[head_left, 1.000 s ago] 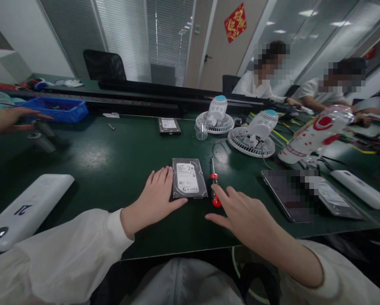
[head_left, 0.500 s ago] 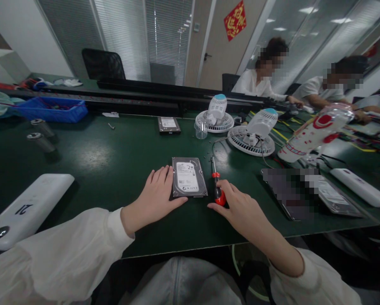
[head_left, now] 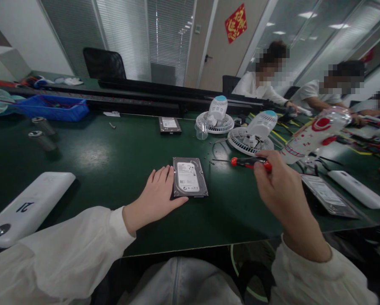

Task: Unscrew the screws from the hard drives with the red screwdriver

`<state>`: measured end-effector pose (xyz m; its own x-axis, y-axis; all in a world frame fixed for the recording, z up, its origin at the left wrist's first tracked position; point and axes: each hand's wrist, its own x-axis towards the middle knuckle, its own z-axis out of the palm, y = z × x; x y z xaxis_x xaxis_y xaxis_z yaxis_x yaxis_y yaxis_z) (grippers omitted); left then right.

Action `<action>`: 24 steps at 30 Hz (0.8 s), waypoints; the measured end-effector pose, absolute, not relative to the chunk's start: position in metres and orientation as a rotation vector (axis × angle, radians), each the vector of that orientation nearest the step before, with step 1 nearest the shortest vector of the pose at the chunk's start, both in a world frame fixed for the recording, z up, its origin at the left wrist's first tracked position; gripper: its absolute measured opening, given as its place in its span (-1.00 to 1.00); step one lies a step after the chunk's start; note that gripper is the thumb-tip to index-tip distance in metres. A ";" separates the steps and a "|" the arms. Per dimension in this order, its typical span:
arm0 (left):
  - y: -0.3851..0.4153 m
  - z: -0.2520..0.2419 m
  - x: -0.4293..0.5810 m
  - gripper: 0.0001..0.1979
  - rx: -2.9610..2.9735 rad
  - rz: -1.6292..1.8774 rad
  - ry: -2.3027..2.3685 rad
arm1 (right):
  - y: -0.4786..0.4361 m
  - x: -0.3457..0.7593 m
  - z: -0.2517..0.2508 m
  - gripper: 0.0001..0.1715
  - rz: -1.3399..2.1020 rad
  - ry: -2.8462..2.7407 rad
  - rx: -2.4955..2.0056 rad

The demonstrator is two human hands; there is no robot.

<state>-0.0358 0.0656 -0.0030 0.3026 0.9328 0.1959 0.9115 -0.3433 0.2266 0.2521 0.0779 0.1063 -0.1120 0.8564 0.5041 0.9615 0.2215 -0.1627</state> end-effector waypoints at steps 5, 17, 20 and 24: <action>0.065 -0.003 -0.036 -0.02 2.474 0.449 1.762 | 0.102 0.254 0.126 -0.69 -0.005 -1.724 -1.424; 0.064 -0.002 -0.035 -0.05 2.516 0.484 1.770 | 0.156 0.186 0.160 -0.60 0.313 -2.019 -0.804; 0.064 0.000 -0.034 -0.04 2.525 0.456 1.789 | 0.155 0.167 0.154 -0.63 0.157 -2.174 -0.770; 0.064 0.000 -0.032 -0.04 2.521 0.445 1.799 | 0.153 0.157 0.144 -0.61 0.156 -2.323 -0.750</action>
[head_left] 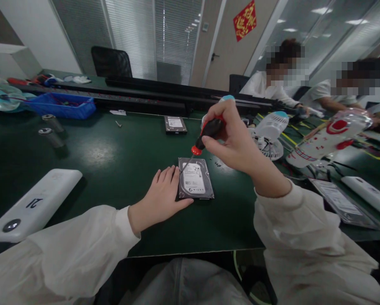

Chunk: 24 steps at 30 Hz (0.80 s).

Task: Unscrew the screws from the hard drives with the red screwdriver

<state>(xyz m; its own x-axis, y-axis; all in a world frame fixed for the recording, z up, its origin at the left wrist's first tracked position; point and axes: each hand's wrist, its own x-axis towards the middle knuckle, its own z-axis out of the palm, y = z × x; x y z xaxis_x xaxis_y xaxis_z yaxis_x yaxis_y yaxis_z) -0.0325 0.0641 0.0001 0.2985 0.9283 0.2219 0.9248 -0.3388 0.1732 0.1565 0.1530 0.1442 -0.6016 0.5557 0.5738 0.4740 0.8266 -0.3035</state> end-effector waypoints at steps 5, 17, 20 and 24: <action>0.065 -0.005 -0.034 -0.05 2.537 0.508 1.792 | 0.153 0.157 0.138 -0.59 0.176 -2.335 -0.823; 0.064 0.000 -0.033 -0.03 2.531 0.451 1.789 | 0.156 0.157 0.137 -0.59 0.204 -2.322 -0.815; 0.064 0.000 -0.033 -0.05 2.518 0.477 1.790 | 0.156 0.157 0.136 -0.59 0.192 -2.319 -0.829; 0.064 -0.001 -0.033 -0.03 2.523 0.464 1.782 | 0.156 0.157 0.135 -0.60 0.180 -2.311 -0.815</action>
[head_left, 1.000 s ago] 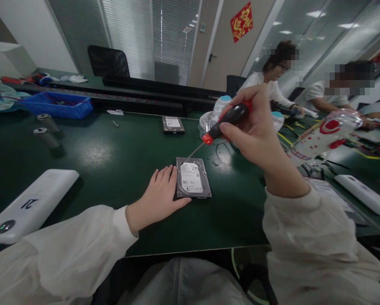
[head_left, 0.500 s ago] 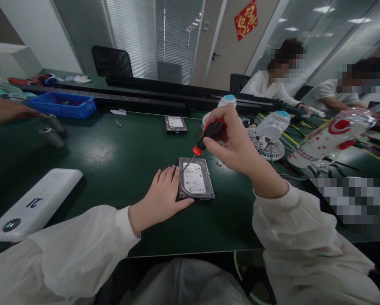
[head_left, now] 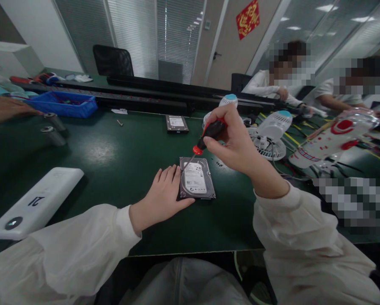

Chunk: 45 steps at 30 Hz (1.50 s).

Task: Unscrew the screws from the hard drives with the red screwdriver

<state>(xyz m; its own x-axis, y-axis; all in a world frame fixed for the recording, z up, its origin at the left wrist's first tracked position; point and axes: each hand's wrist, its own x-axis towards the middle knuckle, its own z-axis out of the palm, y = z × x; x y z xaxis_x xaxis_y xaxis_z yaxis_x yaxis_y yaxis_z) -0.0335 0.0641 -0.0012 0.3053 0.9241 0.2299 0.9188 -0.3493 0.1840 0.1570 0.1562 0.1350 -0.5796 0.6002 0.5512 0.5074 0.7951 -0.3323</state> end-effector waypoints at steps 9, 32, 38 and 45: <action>0.064 0.000 -0.032 -0.04 2.532 0.423 1.818 | 0.163 0.152 0.142 -0.62 0.018 -2.337 -0.541; 0.065 0.000 -0.032 -0.01 2.521 0.405 1.815 | 0.170 0.141 0.151 -0.80 -0.054 -2.352 -0.452; 0.064 0.002 -0.032 -0.01 2.525 0.388 1.816 | 0.170 0.142 0.150 -0.69 0.155 -2.333 -0.458; 0.065 0.001 -0.033 -0.02 2.529 0.408 1.814 | 0.171 0.148 0.151 -0.85 0.155 -2.243 -0.511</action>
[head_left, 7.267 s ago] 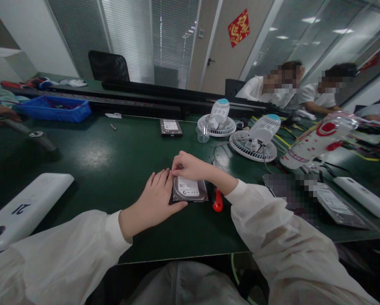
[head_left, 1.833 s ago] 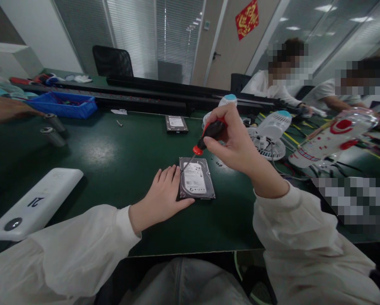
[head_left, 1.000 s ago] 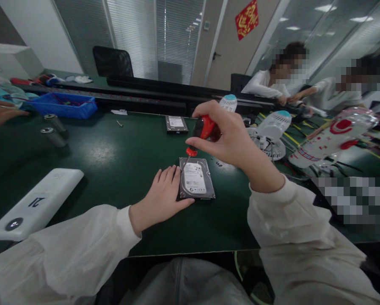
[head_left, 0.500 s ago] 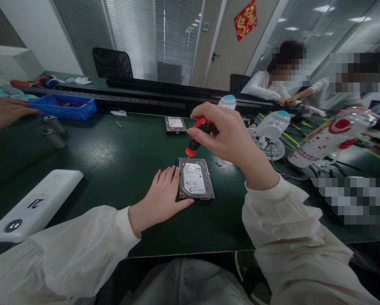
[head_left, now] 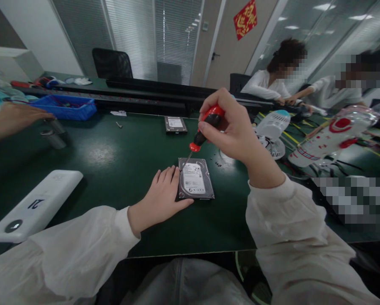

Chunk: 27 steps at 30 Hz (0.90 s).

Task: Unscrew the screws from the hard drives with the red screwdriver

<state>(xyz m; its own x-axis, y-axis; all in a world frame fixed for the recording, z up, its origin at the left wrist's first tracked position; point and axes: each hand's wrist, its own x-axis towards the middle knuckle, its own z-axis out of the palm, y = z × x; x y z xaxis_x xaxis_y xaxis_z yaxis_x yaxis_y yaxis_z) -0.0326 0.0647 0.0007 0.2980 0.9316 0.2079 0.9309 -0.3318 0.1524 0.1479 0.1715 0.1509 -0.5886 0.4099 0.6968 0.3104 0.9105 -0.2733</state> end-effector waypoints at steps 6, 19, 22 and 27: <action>0.064 -0.002 -0.033 -0.04 2.545 0.431 1.817 | 0.172 0.149 0.150 -0.85 0.140 -2.276 -0.523; 0.064 0.001 -0.033 -0.04 2.515 0.436 1.799 | 0.172 0.144 0.147 -0.88 0.085 -2.298 -0.497; 0.064 0.001 -0.032 -0.05 2.511 0.446 1.798 | 0.173 0.143 0.147 -0.88 0.084 -2.292 -0.508; 0.064 0.000 -0.033 -0.04 2.531 0.436 1.809 | 0.174 0.143 0.145 -0.87 0.098 -2.280 -0.508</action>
<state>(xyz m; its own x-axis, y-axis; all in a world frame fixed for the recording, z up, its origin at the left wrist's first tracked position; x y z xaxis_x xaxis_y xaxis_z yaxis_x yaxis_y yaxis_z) -0.0325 0.0637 0.0004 0.2984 0.9279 0.2237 0.9279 -0.3369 0.1597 0.1433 0.1735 0.1446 -0.6138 0.3892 0.6869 0.3290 0.9170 -0.2256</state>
